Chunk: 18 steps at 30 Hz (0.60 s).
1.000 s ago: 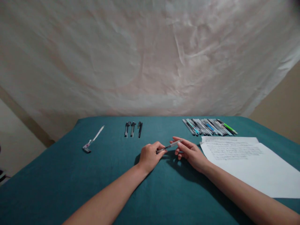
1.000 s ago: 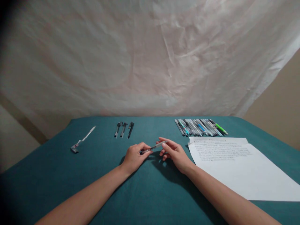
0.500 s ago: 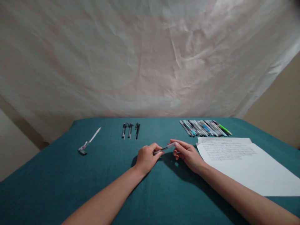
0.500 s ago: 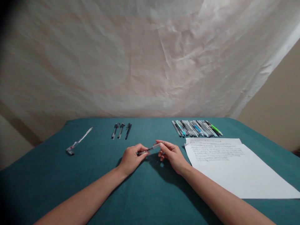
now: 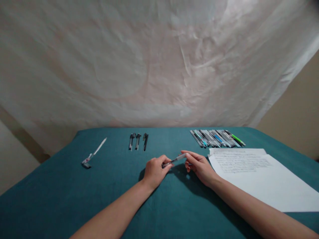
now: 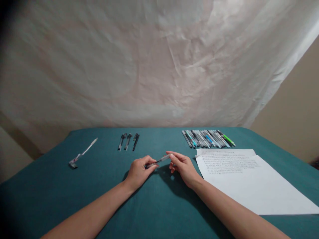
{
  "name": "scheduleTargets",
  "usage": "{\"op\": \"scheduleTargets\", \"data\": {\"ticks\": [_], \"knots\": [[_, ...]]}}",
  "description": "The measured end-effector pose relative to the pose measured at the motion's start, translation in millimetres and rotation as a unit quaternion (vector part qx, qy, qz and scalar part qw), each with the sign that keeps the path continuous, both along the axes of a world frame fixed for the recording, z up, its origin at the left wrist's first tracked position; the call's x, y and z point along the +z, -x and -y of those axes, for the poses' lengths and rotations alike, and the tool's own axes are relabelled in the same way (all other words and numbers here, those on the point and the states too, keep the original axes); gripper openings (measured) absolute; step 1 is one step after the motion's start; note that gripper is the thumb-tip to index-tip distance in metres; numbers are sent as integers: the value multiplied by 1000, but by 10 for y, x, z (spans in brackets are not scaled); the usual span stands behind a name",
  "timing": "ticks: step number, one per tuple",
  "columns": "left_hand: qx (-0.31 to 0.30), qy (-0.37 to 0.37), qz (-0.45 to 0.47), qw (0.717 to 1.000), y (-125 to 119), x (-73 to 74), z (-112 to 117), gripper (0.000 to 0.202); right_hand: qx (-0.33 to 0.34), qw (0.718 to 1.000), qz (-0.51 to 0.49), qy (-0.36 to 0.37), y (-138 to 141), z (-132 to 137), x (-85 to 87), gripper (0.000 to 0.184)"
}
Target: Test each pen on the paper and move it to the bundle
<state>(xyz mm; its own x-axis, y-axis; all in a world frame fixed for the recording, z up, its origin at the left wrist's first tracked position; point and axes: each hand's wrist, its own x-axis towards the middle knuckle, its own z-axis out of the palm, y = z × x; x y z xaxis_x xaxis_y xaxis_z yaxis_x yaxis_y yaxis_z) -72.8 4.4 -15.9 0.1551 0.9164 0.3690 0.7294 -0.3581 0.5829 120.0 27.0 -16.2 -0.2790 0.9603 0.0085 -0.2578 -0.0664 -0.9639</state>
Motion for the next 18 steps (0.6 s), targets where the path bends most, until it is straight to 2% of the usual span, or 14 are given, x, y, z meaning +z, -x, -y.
{"op": "scheduleTargets", "data": {"ticks": [7,12,18], "knots": [[5,-1,-17,1000,-9,38,32,12,-32,999,31,-2,-2,-13,-16,34],[8,-7,-23,1000,-16,65,43,10,-1,1000,11,0,27,21,24,40],[-5,-1,-28,1000,1,53,33,9,11,999,31,-16,27,27,23,35]]}}
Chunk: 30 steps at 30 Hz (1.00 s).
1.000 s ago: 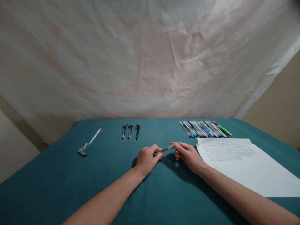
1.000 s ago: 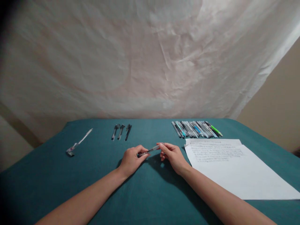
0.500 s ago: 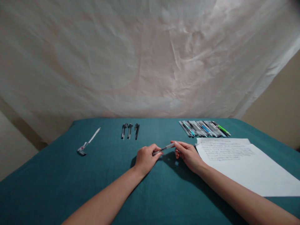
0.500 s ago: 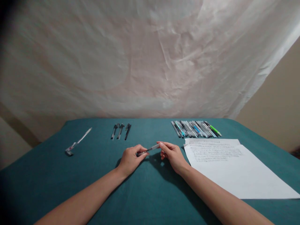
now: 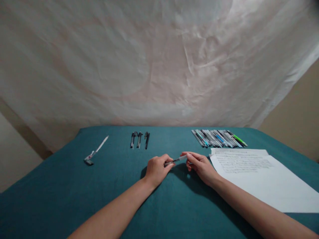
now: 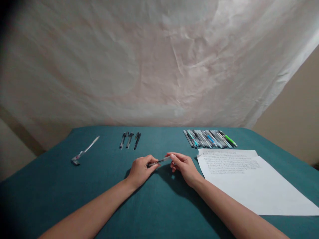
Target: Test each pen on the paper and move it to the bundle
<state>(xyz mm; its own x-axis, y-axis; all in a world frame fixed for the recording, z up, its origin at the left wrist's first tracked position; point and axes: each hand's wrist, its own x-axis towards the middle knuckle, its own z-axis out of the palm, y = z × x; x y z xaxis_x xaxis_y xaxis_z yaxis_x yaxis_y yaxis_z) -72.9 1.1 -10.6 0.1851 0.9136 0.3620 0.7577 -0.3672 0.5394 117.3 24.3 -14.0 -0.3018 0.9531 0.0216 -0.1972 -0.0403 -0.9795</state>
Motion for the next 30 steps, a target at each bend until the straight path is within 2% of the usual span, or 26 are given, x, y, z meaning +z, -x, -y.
{"op": "scheduleTargets", "data": {"ticks": [7,14,23,26,30], "knots": [[13,-21,-23,999,-18,18,33,9,-32,999,37,9,-15,-41,-45,40],[5,0,10,1000,-12,14,16,11,9,1000,-24,11,-2,6,-4,38],[13,9,-2,1000,-36,19,28,11,-33,999,22,-6,-36,-50,-90,29],[9,6,3,1000,-44,22,30,11,-7,1000,1,0,-28,-32,-60,27],[12,16,13,1000,-46,12,22,11,15,1000,-18,5,-15,-3,-11,36]]}}
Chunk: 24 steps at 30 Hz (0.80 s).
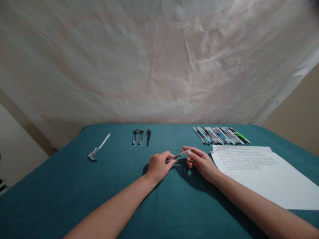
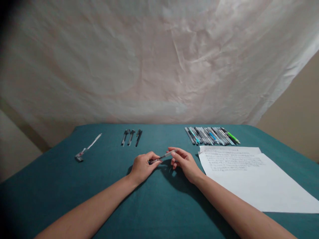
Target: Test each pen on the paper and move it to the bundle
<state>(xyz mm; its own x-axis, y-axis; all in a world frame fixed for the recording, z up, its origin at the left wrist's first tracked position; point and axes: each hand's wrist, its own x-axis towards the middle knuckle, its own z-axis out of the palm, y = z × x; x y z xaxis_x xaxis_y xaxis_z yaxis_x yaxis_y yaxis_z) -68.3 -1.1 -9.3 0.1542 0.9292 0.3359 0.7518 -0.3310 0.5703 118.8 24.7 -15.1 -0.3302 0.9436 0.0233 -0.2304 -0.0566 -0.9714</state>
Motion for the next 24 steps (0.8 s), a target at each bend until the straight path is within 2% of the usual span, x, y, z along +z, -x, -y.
{"op": "scheduleTargets", "data": {"ticks": [6,13,21,24], "knots": [[3,-30,-35,999,-8,-23,7,10,-29,998,41,-25,-16,-37,-83,27],[3,-19,-19,1000,3,-9,12,10,-13,1000,-22,10,3,-16,-33,37],[-1,-28,-36,999,33,-26,10,13,-51,997,64,-8,-36,-51,-87,38],[4,-30,-39,999,26,-21,15,11,-39,998,52,-5,-37,-49,-80,40]]}}
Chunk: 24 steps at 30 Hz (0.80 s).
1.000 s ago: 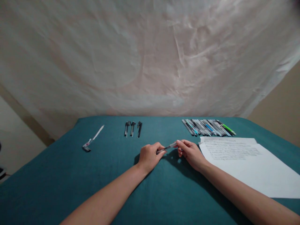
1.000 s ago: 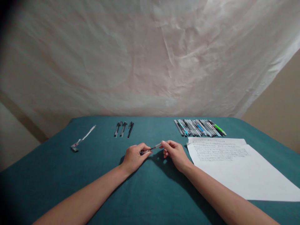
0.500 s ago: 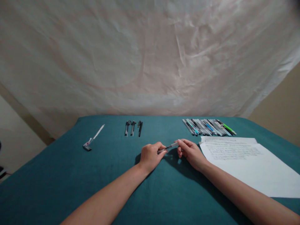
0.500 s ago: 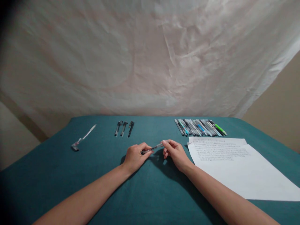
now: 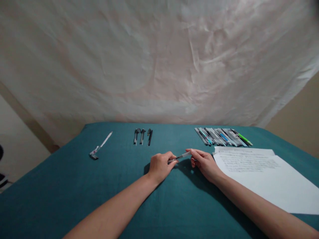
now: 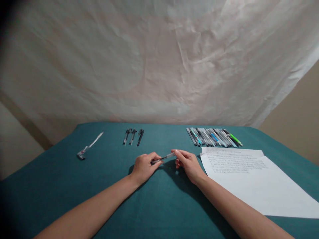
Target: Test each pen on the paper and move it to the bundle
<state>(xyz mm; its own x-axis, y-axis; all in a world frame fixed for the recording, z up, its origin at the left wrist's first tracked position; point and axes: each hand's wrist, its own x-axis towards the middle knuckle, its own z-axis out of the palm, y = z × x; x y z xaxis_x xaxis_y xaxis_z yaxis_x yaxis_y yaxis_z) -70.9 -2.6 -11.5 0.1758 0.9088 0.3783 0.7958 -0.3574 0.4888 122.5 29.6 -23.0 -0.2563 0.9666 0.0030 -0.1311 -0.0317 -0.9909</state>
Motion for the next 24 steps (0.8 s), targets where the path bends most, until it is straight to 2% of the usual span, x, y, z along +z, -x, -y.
{"op": "scheduleTargets", "data": {"ticks": [4,7,19,24], "knots": [[-2,6,15,1000,-7,-8,-5,13,37,998,-51,9,13,16,22,38],[-11,8,25,1000,-8,-31,-16,15,31,998,-60,4,19,27,25,37],[8,-39,-60,997,-25,-7,2,12,-26,999,17,-16,-2,-24,-26,34],[-10,-5,18,1000,-47,-18,-6,14,16,999,-41,-4,18,33,57,39]]}}
